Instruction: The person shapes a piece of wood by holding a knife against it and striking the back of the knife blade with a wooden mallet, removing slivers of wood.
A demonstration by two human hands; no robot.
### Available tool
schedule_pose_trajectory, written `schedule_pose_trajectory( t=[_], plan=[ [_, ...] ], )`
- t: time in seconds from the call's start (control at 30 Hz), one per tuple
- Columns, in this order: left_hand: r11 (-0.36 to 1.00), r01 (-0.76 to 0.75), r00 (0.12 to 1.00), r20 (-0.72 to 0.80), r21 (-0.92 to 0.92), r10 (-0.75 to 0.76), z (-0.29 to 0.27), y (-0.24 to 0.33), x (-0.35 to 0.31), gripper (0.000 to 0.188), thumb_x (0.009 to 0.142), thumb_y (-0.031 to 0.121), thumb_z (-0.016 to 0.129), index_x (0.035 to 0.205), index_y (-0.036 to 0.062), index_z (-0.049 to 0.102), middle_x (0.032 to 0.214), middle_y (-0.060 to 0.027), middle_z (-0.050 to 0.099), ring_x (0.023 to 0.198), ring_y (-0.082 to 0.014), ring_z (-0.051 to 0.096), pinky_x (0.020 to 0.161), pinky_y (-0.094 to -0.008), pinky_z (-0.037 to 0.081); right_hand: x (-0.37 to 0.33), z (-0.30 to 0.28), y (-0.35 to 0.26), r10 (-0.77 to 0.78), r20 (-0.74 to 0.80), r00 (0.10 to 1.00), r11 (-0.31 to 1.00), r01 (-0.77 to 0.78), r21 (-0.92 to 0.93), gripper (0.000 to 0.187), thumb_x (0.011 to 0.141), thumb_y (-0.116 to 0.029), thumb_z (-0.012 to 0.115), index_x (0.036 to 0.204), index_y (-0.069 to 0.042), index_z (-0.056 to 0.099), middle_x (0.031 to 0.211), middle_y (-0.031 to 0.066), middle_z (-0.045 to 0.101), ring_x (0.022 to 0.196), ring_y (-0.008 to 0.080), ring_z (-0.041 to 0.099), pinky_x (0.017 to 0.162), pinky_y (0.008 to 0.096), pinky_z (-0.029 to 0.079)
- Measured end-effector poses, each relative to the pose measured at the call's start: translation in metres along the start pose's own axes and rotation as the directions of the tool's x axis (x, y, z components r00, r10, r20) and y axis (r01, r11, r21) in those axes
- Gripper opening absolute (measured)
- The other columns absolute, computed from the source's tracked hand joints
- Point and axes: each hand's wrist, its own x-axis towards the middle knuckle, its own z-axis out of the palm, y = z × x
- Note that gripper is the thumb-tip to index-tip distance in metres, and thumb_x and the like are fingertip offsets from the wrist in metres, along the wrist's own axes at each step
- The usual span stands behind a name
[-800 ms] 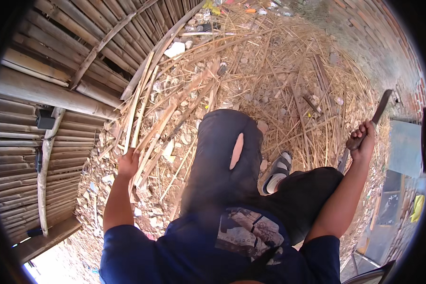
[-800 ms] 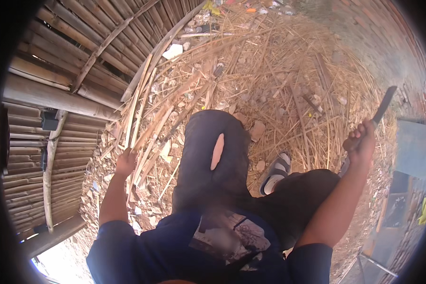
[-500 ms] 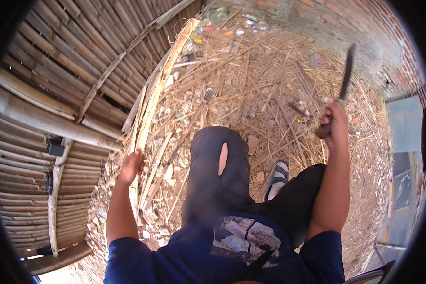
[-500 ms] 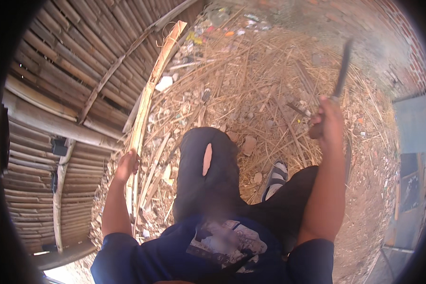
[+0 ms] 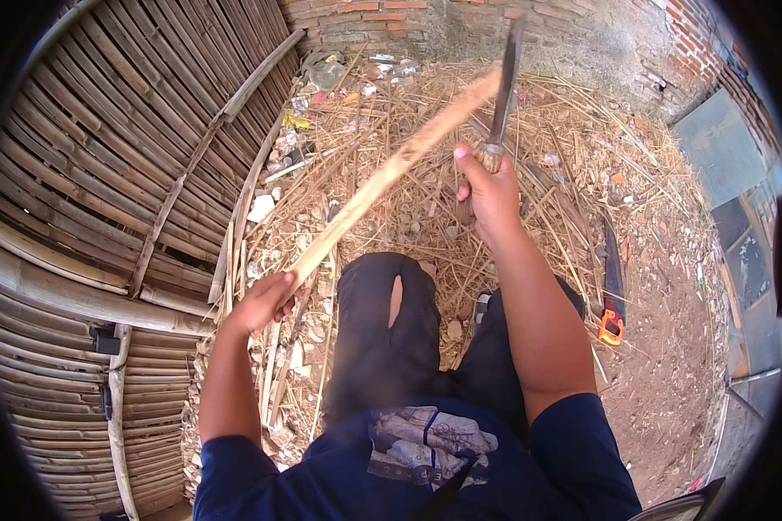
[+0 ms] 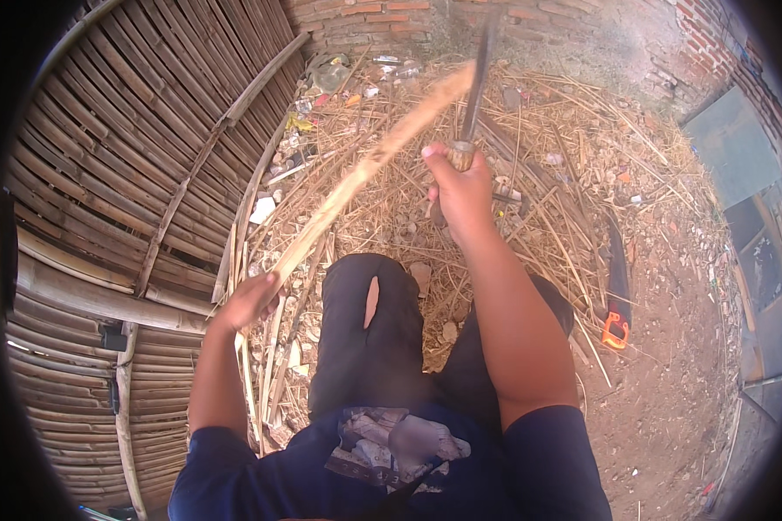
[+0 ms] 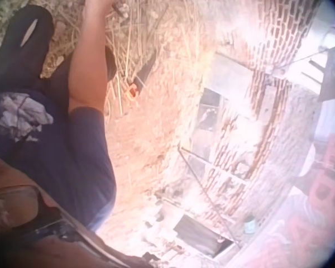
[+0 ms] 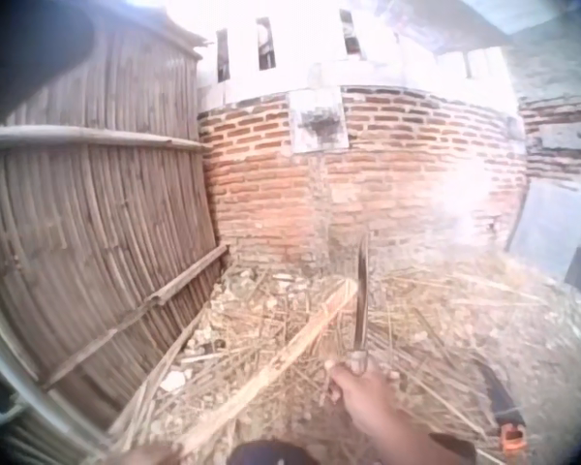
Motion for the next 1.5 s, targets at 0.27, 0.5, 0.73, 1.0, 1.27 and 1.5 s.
schedule_pose_trajectory(
  t=[0.27, 0.5, 0.73, 1.0, 1.27, 1.5],
  plan=[
    [0.937, -0.186, 0.982, 0.051, 0.295, 0.179, 0.001, 0.12, 0.026, 0.053, 0.104, 0.055, 0.05, 0.102, 0.0034, 0.065, 0.074, -0.0072, 0.068, 0.069, -0.0166, 0.07, 0.065, -0.0339, 0.054, 0.029, -0.04, 0.005, 0.173, -0.352, 0.92, 0.954, -0.067, 0.293, 0.019, 0.097, -0.009, 0.068, 0.107, -0.005, 0.053, 0.082, 0.0038, 0.059, 0.056, 0.0096, 0.051, 0.049, 0.0245, 0.047],
    [0.412, -0.555, 0.188, -0.374, 0.723, 0.908, 0.046, 0.143, 0.022, 0.023, 0.093, 0.022, 0.074, 0.105, 0.0043, 0.066, 0.084, -0.0113, 0.069, 0.069, -0.0183, 0.068, 0.069, -0.0331, 0.052, 0.063, -0.116, 0.018, 0.39, -0.492, 0.778, 0.859, -0.115, 0.499, 0.012, 0.096, -0.009, 0.065, 0.09, -0.012, 0.055, 0.064, -0.0031, 0.047, 0.055, 0.0098, 0.045, 0.053, 0.0244, 0.044],
    [0.764, -0.517, 0.73, -0.665, -0.386, 0.158, 0.046, 0.116, 0.012, 0.074, 0.099, 0.056, 0.063, 0.14, -0.0026, 0.044, 0.129, -0.0153, 0.058, 0.102, -0.0224, 0.068, 0.073, -0.0326, 0.056, 0.076, -0.157, 0.033, 0.453, -0.533, 0.715, 0.829, -0.117, 0.547, 0.013, 0.096, -0.01, 0.063, 0.088, -0.013, 0.053, 0.064, -0.0038, 0.047, 0.055, 0.0103, 0.044, 0.055, 0.0259, 0.045],
    [0.405, -0.73, 0.621, -0.781, -0.551, 0.056, 0.01, 0.171, 0.043, 0.024, 0.104, 0.027, 0.063, 0.114, 0.0062, 0.057, 0.108, -0.0084, 0.07, 0.096, -0.0211, 0.069, 0.073, -0.0342, 0.062, 0.085, -0.188, 0.045, 0.327, -0.343, 0.881, 0.863, -0.13, 0.487, 0.009, 0.099, -0.013, 0.063, 0.103, -0.009, 0.056, 0.08, 0.0011, 0.055, 0.066, 0.0116, 0.052, 0.062, 0.0291, 0.048],
    [0.451, -0.86, 0.395, -0.872, -0.24, 0.289, -0.022, 0.215, 0.011, 0.019, 0.102, 0.022, 0.065, 0.113, 0.0076, 0.061, 0.111, -0.0097, 0.073, 0.094, -0.018, 0.07, 0.077, -0.0317, 0.062, 0.067, -0.179, 0.014, 0.524, -0.573, 0.63, 0.837, -0.256, 0.484, 0.023, 0.103, -0.031, 0.062, 0.093, -0.012, 0.053, 0.07, 0.0003, 0.052, 0.062, 0.0138, 0.051, 0.061, 0.0335, 0.05],
    [0.66, -0.729, 0.382, -0.692, 0.181, 0.612, 0.016, 0.21, 0.049, 0.019, 0.102, 0.021, 0.067, 0.112, 0.0055, 0.066, 0.103, -0.0068, 0.073, 0.086, -0.0113, 0.068, 0.071, -0.0262, 0.056, 0.07, -0.206, 0.014, 0.486, -0.476, 0.733, 0.849, -0.266, 0.457, 0.023, 0.102, -0.029, 0.064, 0.089, -0.014, 0.052, 0.067, -0.002, 0.048, 0.056, 0.0127, 0.046, 0.056, 0.032, 0.047]
  ],
)
